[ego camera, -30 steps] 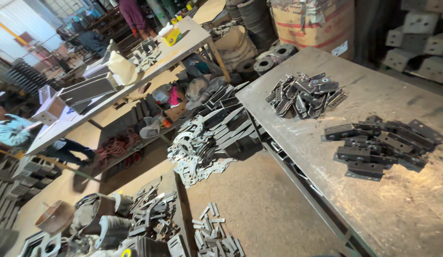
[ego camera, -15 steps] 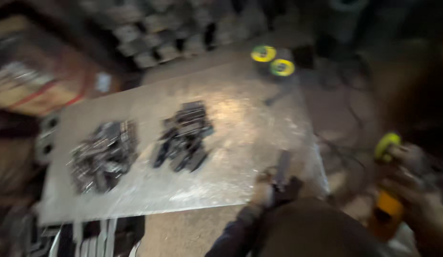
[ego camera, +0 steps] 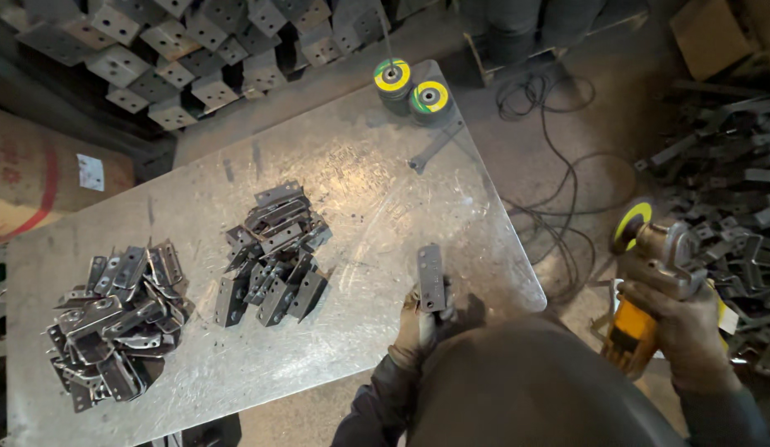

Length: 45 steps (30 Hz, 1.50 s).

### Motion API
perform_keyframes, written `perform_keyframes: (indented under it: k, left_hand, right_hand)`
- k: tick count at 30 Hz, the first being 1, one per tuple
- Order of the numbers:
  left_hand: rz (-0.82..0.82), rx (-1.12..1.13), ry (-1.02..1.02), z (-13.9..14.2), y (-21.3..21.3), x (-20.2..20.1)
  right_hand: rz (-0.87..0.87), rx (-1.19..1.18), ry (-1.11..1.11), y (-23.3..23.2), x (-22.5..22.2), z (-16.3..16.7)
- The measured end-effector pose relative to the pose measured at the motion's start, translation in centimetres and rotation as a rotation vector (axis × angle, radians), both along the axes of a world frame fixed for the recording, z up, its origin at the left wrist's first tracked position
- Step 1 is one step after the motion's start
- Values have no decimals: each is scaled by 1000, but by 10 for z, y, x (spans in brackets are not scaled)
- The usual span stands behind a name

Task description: The person picks up small metal brackets from a pile on a steel worktable and grinds their edges with an angle grinder, producing sparks, then places the finished piece back on the table and takes the next bracket, repeating this cycle throughout the clip.

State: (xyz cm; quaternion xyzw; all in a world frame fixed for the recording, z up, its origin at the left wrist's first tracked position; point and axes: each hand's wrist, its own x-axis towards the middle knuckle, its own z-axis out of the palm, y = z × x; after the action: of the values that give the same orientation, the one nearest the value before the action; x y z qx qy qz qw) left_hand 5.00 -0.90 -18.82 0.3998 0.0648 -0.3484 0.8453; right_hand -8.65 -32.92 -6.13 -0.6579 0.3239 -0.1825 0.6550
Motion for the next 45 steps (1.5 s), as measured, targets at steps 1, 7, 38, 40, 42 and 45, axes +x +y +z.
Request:
perform_keyframes:
  k: [1,7,38,40,42,45]
  left_hand:
    - [-1,66,-95,-3,1,2]
    - [-20,-36,-25,-6,1,8]
    - [493,439,-326,-41,51,-35]
    - [493,627,-239,-54,61,-33]
    - [482,692,-223,-55,66,-31]
    - [506,774,-337,-47,62,-15]
  right_hand:
    - [-60,61,46,-1,0,-2]
    - [-76,83,-24,-1,0,-8]
    - [203,1,56,32,27,14]
    - [218,-27,32,39,28,16]
    - [212,-35,30,43,30,18]
    - [178,-19,65,46,29,20]
